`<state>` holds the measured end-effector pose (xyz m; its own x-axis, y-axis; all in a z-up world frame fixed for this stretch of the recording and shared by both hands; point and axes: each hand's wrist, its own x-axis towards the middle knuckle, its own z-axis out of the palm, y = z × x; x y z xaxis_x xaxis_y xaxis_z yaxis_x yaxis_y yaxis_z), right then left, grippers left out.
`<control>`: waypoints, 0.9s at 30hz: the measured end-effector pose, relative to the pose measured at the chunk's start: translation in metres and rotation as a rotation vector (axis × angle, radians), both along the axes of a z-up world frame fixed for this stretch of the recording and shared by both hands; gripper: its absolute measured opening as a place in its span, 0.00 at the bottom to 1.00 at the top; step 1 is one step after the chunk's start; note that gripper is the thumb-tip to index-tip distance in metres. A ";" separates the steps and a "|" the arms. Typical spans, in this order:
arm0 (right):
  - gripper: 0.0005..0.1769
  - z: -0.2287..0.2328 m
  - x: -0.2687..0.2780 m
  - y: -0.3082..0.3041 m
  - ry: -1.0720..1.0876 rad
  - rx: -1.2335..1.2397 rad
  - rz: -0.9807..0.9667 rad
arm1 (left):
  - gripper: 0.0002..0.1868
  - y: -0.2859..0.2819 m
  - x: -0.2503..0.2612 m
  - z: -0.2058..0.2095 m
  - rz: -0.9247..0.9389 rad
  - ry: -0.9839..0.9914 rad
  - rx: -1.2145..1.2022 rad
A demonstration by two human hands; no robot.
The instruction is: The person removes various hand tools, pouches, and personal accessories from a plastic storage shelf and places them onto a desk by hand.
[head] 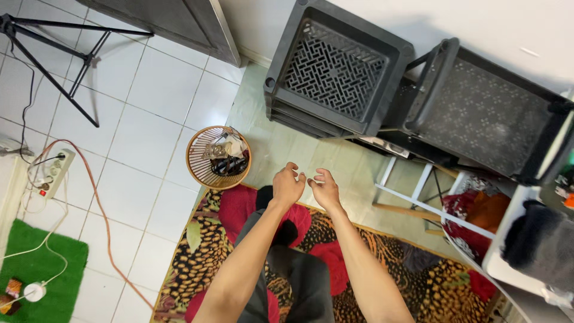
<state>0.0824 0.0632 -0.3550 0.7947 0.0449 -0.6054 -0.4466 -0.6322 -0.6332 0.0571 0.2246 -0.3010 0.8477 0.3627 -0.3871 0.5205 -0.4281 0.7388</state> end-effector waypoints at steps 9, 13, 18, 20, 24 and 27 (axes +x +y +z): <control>0.23 -0.196 0.064 -0.001 0.296 0.859 -0.596 | 0.20 -0.003 0.039 -0.138 0.084 -0.109 -0.051; 0.22 -0.272 0.118 0.011 0.192 1.127 -0.696 | 0.28 0.011 0.068 -0.173 0.032 -0.133 -0.123; 0.09 -0.328 0.191 0.031 0.016 1.115 -0.972 | 0.30 0.028 0.113 -0.206 0.011 -0.230 -0.071; 0.08 -0.346 0.216 0.037 -0.012 1.151 -0.991 | 0.30 0.032 0.120 -0.221 0.018 -0.285 -0.062; 0.05 -0.370 0.262 0.033 -0.027 1.206 -1.083 | 0.30 0.037 0.138 -0.242 -0.006 -0.239 -0.093; 0.07 -0.378 0.282 0.025 0.154 1.239 -1.219 | 0.30 0.041 0.138 -0.254 -0.002 -0.245 -0.078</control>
